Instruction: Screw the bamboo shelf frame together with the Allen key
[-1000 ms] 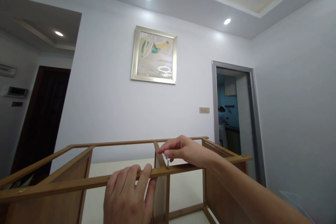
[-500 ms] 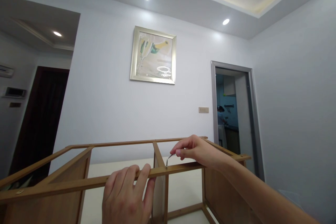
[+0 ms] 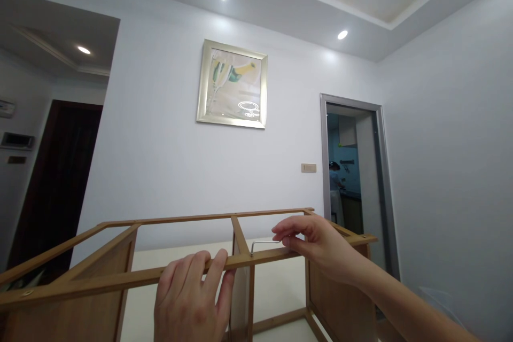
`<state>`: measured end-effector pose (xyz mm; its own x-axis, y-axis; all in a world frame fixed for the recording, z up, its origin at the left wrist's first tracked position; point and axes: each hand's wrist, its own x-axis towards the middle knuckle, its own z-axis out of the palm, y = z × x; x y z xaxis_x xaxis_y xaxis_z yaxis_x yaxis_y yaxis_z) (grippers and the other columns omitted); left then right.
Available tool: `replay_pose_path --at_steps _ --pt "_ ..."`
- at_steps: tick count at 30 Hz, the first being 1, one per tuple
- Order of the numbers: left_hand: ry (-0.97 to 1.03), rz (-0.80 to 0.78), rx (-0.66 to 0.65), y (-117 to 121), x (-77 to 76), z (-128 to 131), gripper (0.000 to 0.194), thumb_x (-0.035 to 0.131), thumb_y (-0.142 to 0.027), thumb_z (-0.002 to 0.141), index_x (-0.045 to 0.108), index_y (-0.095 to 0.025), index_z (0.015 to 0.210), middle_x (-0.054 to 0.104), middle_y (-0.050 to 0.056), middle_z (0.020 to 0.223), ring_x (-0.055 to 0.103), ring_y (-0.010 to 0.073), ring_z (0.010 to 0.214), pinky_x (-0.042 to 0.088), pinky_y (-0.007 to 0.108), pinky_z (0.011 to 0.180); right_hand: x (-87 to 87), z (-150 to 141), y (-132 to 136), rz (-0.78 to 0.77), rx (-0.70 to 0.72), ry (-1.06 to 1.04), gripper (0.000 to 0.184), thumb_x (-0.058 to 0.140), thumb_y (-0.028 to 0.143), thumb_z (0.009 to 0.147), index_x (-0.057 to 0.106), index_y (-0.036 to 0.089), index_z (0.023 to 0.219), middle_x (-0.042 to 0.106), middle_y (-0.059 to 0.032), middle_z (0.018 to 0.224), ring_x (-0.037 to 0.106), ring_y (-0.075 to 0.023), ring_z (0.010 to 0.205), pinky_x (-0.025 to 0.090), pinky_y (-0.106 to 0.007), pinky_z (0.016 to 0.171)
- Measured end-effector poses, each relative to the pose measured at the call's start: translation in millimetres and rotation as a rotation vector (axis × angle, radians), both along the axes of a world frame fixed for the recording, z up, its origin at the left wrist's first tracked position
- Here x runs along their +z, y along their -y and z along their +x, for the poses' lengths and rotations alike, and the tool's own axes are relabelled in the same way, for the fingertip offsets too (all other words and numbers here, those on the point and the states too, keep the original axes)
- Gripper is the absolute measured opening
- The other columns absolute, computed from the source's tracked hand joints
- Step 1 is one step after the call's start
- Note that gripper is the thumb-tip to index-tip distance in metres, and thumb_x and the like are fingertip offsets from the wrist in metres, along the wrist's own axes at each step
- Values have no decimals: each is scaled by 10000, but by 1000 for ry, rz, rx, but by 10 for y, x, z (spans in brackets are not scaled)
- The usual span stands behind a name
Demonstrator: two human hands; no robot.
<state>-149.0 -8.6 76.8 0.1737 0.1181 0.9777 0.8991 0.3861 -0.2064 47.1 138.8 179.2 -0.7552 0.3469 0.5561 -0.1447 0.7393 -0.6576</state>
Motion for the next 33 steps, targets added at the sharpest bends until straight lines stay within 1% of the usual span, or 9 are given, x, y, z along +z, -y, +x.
replay_pose_path --at_steps 3,6,16,22,25,28,30,33 --pt "0 5 -8 -1 -1 2 197 640 -220 848 658 -204 1044 636 54 849 569 230 832 385 420 856 15 47 77 54 -2 -19 165 683 305 808 763 189 894 750 -71 914 685 -195 866 554 -319 772" --pt "4 5 -10 -2 1 8 194 635 -214 850 659 -202 1042 635 55 852 569 230 833 385 422 858 24 71 112 69 2 -22 128 680 272 810 764 192 867 747 -60 896 684 -184 849 558 -313 786" --pt "21 -5 -23 1 1 18 194 627 -218 856 658 -202 1046 632 55 854 570 232 835 388 423 855 82 95 278 91 82 -5 100 707 267 827 771 204 870 731 -39 843 664 -158 805 529 -269 751" --pt "8 -2 -51 3 6 6 189 628 -265 874 661 -196 1047 633 56 846 568 231 828 381 416 834 62 -28 302 121 153 9 85 738 275 819 785 205 832 723 -33 787 648 -155 780 505 -267 736" --pt "3 -7 -82 7 10 5 213 602 -267 897 656 -185 1085 646 64 866 573 230 843 380 415 838 79 -109 332 199 185 7 108 740 313 828 791 219 844 724 -36 805 644 -157 801 500 -275 748" --pt "16 7 -132 11 27 30 216 550 -191 918 637 -156 1112 672 72 901 581 222 865 383 410 857 147 -191 376 312 205 -4 137 754 354 818 793 223 828 720 -43 840 636 -157 830 492 -295 814" --pt "40 29 -173 13 44 55 184 519 -145 924 631 -140 1069 684 77 901 583 217 859 387 407 858 199 -255 395 359 235 9 130 753 337 822 791 213 817 716 -42 814 626 -150 803 487 -303 835" --pt "49 45 -210 19 64 85 154 510 -114 918 627 -141 1015 688 79 879 584 221 846 395 405 848 258 -367 398 402 259 55 82 733 253 836 791 203 865 703 -35 772 614 -148 800 487 -283 802"
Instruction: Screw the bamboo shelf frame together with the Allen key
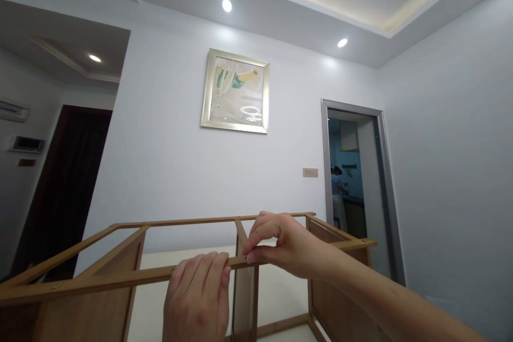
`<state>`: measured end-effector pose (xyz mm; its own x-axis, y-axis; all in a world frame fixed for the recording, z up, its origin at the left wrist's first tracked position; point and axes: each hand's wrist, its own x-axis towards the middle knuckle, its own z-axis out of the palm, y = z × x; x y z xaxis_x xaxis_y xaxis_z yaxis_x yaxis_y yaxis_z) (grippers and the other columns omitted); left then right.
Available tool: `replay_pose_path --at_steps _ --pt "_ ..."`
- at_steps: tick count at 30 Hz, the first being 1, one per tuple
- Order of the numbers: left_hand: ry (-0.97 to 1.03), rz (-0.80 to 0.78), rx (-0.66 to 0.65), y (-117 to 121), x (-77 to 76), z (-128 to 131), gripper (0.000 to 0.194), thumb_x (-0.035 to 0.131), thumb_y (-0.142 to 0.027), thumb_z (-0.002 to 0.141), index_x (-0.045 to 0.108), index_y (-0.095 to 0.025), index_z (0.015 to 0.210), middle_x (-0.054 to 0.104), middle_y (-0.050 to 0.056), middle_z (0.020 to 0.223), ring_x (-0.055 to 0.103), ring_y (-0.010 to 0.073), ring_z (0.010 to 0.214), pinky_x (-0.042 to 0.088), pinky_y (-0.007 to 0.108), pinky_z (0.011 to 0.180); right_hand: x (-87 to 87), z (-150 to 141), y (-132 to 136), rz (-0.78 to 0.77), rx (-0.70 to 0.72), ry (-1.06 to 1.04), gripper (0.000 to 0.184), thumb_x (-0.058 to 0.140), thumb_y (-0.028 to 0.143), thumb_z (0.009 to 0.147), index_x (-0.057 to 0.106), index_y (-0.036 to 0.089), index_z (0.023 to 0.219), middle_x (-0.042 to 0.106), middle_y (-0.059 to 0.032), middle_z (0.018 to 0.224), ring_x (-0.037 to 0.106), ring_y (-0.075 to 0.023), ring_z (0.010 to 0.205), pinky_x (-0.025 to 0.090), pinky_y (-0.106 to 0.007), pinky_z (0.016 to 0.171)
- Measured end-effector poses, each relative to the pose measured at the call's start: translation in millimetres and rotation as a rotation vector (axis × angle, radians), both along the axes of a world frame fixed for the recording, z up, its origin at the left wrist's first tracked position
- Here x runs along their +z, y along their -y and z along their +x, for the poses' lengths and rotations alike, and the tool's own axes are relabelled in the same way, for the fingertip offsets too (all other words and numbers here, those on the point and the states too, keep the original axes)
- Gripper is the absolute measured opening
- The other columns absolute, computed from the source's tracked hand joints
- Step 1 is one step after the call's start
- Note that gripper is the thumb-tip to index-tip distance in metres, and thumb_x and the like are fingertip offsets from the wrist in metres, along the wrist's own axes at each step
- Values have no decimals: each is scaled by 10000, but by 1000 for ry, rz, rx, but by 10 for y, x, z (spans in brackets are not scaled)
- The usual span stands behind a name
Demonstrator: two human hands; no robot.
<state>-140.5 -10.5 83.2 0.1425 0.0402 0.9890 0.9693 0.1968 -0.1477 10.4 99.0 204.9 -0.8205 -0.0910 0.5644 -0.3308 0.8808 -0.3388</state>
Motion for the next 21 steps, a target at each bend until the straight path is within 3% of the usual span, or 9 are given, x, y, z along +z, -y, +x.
replay_pose_path --at_steps 6,11,21 --pt "-17 -2 -3 6 -2 -3 173 527 -99 906 633 -127 1040 687 82 887 580 225 854 397 408 848 78 -216 -4 56 -22 124 172 673 170 828 794 168 951 707 -42 787 619 -149 787 483 -243 717" --pt "-13 3 5 -7 -7 -15 171 523 -104 909 637 -134 1032 684 76 878 581 220 851 395 403 851 103 -371 -60 38 -119 238 239 629 193 815 784 157 993 734 -51 848 622 -138 727 468 -227 636" --pt "-16 -14 46 1 -31 -30 202 535 -92 901 643 -151 1060 673 65 884 587 208 860 395 400 872 172 -530 -204 -86 -203 378 216 706 267 733 788 179 912 668 11 676 534 -99 614 404 -206 550"
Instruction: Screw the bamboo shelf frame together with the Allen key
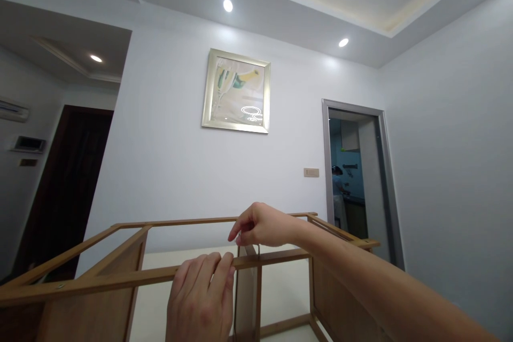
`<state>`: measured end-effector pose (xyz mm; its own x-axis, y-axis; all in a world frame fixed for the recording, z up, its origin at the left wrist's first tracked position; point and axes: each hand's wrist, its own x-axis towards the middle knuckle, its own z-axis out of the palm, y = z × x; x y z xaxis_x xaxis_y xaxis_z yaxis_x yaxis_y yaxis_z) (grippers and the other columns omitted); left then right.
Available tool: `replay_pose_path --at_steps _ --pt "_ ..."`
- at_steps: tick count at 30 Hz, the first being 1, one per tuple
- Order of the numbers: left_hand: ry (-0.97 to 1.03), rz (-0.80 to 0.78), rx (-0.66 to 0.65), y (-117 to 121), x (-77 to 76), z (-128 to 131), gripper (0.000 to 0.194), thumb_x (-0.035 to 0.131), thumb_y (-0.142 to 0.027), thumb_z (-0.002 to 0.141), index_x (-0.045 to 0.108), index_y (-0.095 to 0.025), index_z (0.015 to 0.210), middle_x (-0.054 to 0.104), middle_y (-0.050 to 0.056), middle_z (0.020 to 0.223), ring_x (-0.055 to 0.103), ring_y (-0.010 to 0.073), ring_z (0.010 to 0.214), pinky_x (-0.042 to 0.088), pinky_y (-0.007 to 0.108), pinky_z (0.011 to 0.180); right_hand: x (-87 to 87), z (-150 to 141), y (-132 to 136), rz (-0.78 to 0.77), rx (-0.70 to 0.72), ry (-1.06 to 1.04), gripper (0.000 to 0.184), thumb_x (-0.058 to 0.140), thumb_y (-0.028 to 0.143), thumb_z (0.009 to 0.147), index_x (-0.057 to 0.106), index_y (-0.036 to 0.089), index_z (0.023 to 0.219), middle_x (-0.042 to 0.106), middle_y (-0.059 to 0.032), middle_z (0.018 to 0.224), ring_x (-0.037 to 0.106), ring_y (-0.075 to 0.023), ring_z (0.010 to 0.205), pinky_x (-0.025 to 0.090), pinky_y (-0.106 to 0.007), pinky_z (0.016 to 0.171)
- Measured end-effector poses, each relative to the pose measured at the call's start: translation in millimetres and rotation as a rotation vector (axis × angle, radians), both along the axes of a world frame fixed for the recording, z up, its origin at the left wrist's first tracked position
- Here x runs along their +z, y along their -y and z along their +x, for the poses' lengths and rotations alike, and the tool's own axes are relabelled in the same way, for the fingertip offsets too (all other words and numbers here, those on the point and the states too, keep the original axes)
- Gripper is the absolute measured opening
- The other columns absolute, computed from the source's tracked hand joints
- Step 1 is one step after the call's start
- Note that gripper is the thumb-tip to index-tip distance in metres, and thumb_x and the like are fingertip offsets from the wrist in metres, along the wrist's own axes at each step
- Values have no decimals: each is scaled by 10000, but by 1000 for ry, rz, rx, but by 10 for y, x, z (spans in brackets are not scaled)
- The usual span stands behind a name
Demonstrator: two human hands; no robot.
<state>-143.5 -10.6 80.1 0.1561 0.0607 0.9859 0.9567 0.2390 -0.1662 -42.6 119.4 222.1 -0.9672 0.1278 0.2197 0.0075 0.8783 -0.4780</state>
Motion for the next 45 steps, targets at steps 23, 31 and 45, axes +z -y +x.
replay_pose_path --at_steps 23,31,45 --pt "-30 -58 53 19 -43 -72 232 574 -125 889 643 -189 1100 662 56 911 581 206 872 390 398 872 -141 359 -447 -217 -98 -38 281 676 272 756 783 174 997 751 -71 1001 644 -186 946 477 -318 875" --pt "-37 -53 51 24 -24 -62 235 562 -123 893 645 -184 1104 663 60 917 586 209 878 389 402 881 -187 575 -510 -142 -146 -87 285 637 260 768 786 197 1002 748 -53 1000 640 -207 950 465 -326 852" --pt "-35 -32 62 23 -35 -65 227 560 -142 894 653 -197 1094 677 56 912 612 205 876 396 390 893 -213 871 -404 -164 -178 -142 251 704 342 767 798 191 944 729 -53 833 606 -167 726 456 -262 628"
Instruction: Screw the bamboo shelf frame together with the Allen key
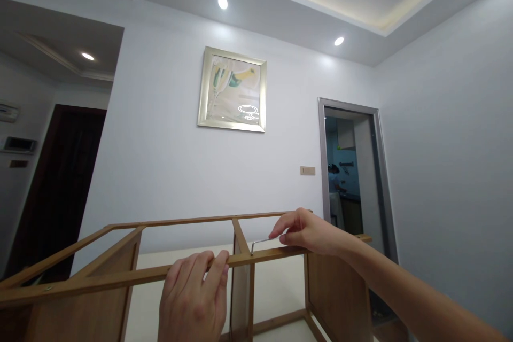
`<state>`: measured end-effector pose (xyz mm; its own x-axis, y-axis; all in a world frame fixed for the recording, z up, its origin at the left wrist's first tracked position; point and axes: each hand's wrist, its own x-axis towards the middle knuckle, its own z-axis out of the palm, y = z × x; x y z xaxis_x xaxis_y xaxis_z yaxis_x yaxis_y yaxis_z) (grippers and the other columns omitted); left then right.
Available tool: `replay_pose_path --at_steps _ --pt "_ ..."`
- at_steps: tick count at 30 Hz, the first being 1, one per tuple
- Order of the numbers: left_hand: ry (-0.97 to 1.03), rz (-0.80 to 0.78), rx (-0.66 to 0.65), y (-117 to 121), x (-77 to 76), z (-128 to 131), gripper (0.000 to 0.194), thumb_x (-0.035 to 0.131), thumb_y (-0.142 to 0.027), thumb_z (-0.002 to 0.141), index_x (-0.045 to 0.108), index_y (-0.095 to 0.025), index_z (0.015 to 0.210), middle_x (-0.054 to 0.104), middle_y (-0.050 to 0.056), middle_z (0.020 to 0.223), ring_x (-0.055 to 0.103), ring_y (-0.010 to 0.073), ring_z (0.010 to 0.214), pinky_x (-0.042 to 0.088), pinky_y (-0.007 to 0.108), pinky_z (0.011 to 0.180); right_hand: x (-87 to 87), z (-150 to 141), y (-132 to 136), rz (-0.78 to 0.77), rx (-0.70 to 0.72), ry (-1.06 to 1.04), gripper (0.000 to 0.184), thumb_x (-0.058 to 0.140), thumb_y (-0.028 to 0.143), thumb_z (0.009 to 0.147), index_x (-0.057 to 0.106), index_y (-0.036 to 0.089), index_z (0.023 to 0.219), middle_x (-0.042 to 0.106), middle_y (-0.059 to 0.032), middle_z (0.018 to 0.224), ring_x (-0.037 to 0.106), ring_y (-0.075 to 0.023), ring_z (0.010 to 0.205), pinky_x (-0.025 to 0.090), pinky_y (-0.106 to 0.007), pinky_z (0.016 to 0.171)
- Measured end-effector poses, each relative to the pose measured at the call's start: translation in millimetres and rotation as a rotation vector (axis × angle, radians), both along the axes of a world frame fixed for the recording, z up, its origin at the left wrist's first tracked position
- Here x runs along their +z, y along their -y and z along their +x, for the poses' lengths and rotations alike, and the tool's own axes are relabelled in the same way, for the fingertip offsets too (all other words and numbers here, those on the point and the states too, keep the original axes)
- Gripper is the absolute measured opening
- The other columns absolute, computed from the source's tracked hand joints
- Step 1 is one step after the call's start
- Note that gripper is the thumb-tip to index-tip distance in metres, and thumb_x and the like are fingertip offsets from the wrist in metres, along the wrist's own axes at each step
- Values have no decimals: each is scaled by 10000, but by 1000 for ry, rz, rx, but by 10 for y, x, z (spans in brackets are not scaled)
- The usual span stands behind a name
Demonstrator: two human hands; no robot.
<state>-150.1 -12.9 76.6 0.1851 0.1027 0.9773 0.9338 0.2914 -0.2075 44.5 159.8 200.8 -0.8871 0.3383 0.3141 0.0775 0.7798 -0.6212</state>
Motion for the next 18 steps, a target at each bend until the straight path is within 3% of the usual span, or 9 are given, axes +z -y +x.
replay_pose_path --at_steps 11,18 --pt "-1 -11 -10 2 10 11 229 570 -126 894 648 -192 1099 667 60 918 588 208 888 390 403 893 -24 109 114 -25 70 -44 248 751 407 754 795 188 863 726 -75 950 649 -198 847 507 -302 727" --pt "7 -15 -15 6 21 21 224 571 -124 891 650 -193 1089 660 57 908 583 206 876 389 402 885 -17 140 289 -6 120 -115 241 794 429 735 797 204 819 723 -63 912 647 -186 838 500 -310 759"
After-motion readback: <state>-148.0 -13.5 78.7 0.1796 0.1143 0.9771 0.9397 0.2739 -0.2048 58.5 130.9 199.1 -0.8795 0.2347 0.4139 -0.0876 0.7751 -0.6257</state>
